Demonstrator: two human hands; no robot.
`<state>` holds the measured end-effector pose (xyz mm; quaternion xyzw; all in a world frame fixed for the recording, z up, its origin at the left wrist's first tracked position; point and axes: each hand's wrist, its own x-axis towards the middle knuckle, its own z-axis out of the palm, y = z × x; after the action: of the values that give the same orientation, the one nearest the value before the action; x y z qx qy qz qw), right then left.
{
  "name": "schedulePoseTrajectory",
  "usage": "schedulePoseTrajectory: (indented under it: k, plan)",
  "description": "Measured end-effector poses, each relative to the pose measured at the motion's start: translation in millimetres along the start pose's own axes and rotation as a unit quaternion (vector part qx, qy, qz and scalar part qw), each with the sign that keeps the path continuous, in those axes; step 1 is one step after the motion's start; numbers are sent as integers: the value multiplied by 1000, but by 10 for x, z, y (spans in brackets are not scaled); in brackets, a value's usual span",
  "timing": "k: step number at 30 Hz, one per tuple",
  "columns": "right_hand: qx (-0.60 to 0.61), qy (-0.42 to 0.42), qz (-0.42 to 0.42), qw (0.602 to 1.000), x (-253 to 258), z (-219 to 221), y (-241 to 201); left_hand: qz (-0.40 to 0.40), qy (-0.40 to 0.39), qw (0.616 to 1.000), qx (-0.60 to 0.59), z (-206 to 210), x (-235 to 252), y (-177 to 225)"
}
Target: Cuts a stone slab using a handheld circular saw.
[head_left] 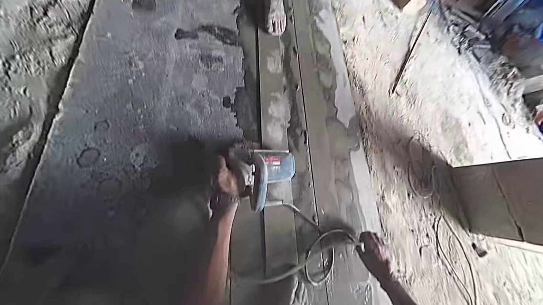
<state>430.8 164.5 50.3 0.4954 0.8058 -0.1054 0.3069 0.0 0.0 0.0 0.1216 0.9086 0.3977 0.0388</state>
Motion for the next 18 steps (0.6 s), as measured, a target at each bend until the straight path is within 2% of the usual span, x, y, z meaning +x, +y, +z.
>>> schedulePoseTrajectory:
  k: [2,4,8,14,18]
  plan:
    - [0,-1,-1,1000,276,-203,117,-15,1,1000,11,59,117,24]
    - [-5,-32,-38,999,385,-278,230,-12,-4,999,36,55,86,-21]
    - [-30,-80,-96,992,438,-323,63,26,12,999,30,81,85,-39]
    - [-45,-37,-106,993,364,-23,-130,58,109,992,27,216,214,-58]
    - [-30,11,-79,996,390,-46,-54,49,91,994,33,231,201,-69]
